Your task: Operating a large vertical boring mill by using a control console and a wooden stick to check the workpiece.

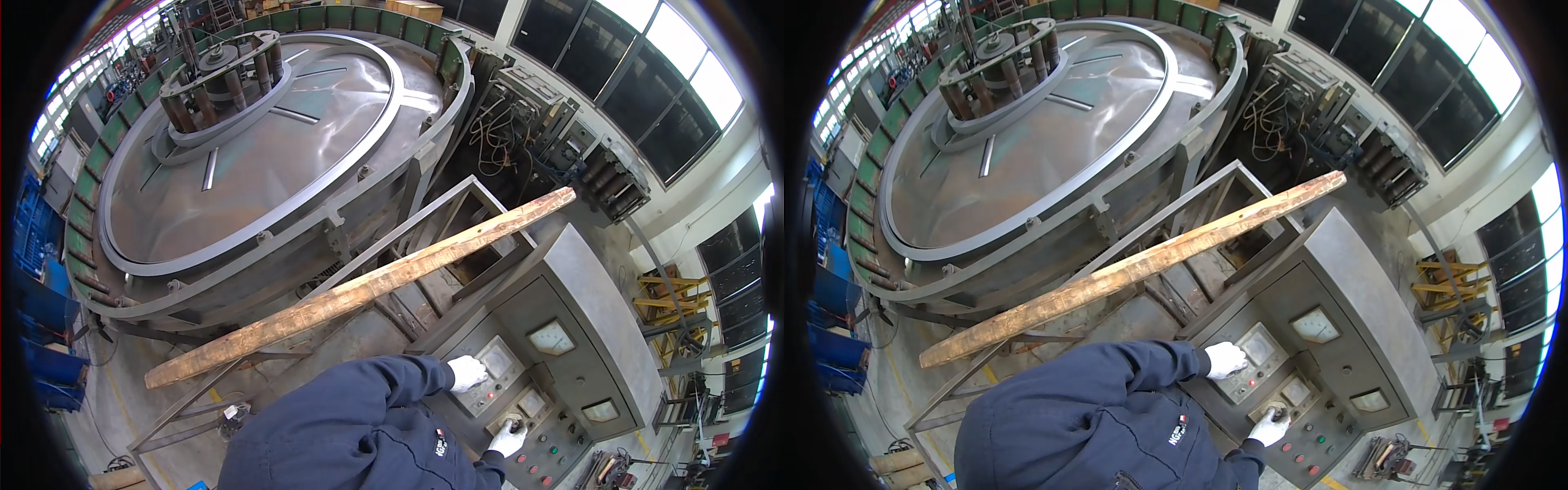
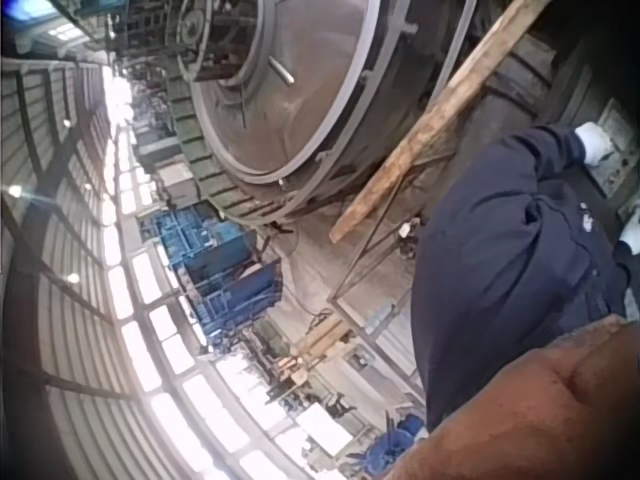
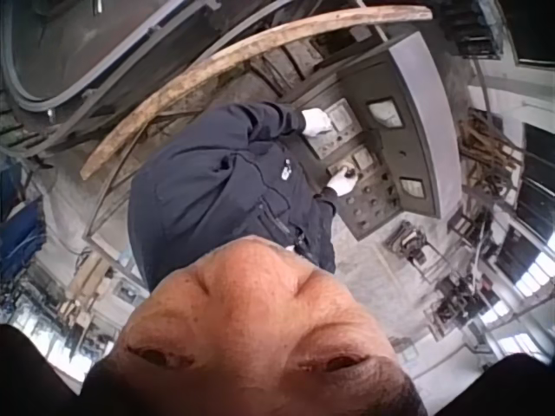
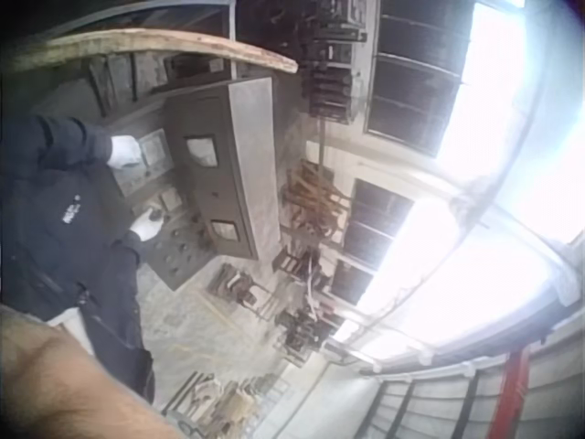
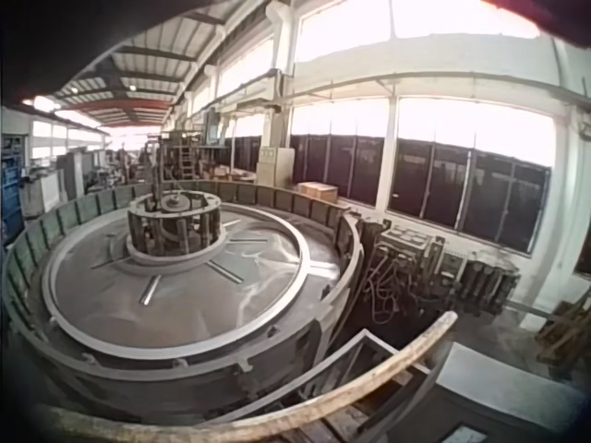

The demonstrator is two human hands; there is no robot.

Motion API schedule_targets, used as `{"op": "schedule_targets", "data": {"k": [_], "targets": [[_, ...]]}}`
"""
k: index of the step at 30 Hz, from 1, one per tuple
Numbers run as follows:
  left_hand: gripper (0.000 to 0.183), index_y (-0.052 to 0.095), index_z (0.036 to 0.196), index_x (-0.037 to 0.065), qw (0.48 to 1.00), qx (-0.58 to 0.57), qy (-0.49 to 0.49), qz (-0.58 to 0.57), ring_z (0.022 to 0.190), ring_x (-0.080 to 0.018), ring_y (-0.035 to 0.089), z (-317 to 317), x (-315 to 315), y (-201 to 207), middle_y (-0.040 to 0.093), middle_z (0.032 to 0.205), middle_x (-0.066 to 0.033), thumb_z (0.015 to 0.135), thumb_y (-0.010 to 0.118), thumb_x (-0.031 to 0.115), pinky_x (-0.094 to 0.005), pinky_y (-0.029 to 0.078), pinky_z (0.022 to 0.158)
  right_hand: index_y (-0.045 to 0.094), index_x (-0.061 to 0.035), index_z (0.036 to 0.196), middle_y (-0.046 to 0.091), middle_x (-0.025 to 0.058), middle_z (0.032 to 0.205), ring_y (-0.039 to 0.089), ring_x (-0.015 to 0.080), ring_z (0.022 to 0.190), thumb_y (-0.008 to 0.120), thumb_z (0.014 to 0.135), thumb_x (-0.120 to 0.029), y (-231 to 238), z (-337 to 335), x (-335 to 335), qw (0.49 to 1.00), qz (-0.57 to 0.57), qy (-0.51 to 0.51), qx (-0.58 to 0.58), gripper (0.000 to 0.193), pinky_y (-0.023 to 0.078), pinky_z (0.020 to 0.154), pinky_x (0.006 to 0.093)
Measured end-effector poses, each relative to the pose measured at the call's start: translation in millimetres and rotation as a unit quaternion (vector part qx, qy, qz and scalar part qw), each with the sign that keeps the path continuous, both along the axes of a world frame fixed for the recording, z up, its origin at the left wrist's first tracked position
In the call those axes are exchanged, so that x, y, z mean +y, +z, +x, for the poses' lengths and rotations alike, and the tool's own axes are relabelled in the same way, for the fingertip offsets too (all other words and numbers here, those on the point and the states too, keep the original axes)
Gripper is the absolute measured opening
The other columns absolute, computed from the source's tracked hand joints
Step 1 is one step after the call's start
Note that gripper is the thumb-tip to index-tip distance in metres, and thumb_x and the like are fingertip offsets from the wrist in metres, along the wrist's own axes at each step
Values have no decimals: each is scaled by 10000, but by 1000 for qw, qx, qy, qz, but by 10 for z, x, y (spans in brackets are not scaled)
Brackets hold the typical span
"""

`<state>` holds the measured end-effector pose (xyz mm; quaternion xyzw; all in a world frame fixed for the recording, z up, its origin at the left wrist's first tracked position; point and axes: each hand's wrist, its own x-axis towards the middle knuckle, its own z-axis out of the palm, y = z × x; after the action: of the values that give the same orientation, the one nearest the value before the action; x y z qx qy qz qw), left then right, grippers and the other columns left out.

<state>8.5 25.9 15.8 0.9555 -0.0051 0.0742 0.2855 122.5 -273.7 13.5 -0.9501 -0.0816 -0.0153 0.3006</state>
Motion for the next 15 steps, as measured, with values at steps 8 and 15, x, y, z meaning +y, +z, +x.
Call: {"op": "schedule_targets", "data": {"k": [8, 15], "targets": [[151, 736, 1001, 80, 1000, 1, -3, 2, 908, -360, 722, 0, -2, -9, 712, 954, -156, 982, 653, 204, -499, 576, 794, 725, 58, 1302, 760, 204, 1162, 729, 336, 1069, 786, 949, -121, -5, -6, 15, 1000, 1, -6, -12, 400, 557, 979, 425], [151, 737, 1021, 82, 1000, 14, -1, -2, 928, -358, 721, 6, -5, -1, 712, 974, -154, 968, 668, 205, -496, 578, 802, 718, 57, 1278, 756, 209, 1169, 726, 346, 1069, 793, 947, -110, -12, 0, 3, 1000, 1, -6, -13, 378, 554, 982, 429]]}}
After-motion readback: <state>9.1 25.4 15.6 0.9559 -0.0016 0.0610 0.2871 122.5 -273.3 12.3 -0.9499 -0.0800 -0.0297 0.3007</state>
